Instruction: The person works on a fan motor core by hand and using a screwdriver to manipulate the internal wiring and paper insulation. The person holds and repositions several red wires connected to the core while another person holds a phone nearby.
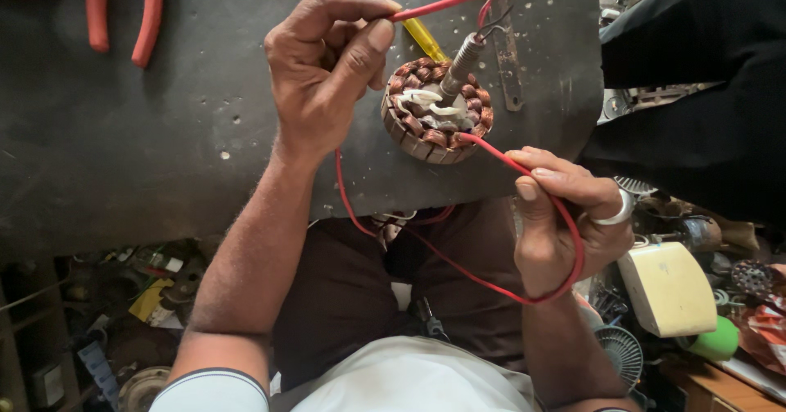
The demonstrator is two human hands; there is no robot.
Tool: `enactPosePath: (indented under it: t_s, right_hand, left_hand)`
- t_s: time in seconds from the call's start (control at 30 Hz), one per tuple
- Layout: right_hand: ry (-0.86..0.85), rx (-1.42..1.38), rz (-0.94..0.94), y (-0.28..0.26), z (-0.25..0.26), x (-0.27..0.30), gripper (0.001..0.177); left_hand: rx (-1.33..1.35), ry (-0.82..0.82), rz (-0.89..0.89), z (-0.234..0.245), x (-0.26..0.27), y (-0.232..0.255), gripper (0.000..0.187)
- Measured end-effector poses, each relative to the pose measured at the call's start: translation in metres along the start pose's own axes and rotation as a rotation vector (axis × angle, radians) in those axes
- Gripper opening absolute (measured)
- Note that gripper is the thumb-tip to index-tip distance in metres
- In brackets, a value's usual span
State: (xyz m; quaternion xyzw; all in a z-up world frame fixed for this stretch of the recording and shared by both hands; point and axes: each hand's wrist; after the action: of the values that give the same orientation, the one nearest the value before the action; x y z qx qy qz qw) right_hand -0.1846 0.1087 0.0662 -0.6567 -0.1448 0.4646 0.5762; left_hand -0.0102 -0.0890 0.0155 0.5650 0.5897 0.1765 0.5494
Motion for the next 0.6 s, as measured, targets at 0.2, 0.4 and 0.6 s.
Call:
enactPosePath:
  t_s: [0.2,0.4,0.6]
  right_hand:
    - [-0.005,0.002,0.0,0.0007,-0.001,0.0007,0.018]
    - [0.02,-0.036,-0.016,0.0058,-0.0028,0.0017,0.018]
    - [0.008,0.003,0.019,0.0072,-0.0028,0.0013,0.018]
  left_hand:
    - [0.007,-0.002,0.003,-0.0011,-0.0016,0.0022,0.01]
    - [0.034,0.024,0.05,-0.0035,0.0008,0.0062,0.006]
    - [0.072,0.018,0.061,-0.002,0.0017,0.0066,0.005]
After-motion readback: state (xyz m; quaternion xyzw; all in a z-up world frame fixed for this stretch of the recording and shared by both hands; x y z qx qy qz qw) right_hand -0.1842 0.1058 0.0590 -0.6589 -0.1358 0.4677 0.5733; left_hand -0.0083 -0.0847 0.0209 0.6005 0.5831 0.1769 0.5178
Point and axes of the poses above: each hand's wrist, its own x-axis away from the middle knuckle, its own z-axis out of the back of the hand, y = z × x, and after that the axes turned 5 degrees about y, right-handed
